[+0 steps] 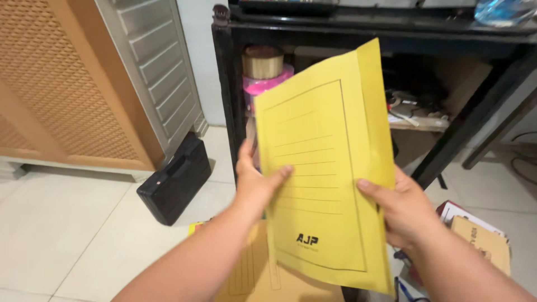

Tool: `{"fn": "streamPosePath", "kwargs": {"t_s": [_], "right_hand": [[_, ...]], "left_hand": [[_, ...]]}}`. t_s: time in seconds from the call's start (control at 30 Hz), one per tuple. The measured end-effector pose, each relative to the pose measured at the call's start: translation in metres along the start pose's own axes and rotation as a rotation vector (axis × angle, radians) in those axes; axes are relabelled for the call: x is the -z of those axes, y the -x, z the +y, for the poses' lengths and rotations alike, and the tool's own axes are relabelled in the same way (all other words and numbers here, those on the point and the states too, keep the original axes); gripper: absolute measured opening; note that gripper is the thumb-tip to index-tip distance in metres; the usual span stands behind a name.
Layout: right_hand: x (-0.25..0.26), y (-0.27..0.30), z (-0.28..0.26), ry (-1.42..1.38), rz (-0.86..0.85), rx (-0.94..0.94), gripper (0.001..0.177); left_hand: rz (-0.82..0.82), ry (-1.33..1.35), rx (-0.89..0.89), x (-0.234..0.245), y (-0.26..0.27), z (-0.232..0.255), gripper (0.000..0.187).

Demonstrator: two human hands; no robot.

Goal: The person sits on the floor and uses a feather duster to clean several envelopes. They pick up each envelope, dust both sides, and place them on a shelf or back on the pile.

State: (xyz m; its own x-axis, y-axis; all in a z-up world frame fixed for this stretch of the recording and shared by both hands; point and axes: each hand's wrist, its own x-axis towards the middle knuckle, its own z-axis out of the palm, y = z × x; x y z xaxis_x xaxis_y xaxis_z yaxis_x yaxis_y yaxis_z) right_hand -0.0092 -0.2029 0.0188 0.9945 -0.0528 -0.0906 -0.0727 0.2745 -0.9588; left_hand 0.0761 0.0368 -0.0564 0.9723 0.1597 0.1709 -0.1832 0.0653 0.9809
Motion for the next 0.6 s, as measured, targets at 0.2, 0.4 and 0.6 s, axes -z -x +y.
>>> {"fn": "streamPosePath", "kwargs": {"t_s": [0.2,0.4,0.6], "right_hand": [[0.017,-0.017,0.007,0.026,-0.029,-0.150,0.052],[0.036,-0.047,0.101,0.217,0.056,-0.498,0.044],[0.081,-0.079,0.211,0.265,-0.109,-0.798,0.051]], "left_hand": [[-0.678,0.661,0.571,0.081,-0.028,-0.069,0.059],[-0.751,0.317,0.842,0.103,-0.002,-0.152,0.050],[-0.445,-0.192,0.975,0.084,0.021,-0.205,0.043]]}}
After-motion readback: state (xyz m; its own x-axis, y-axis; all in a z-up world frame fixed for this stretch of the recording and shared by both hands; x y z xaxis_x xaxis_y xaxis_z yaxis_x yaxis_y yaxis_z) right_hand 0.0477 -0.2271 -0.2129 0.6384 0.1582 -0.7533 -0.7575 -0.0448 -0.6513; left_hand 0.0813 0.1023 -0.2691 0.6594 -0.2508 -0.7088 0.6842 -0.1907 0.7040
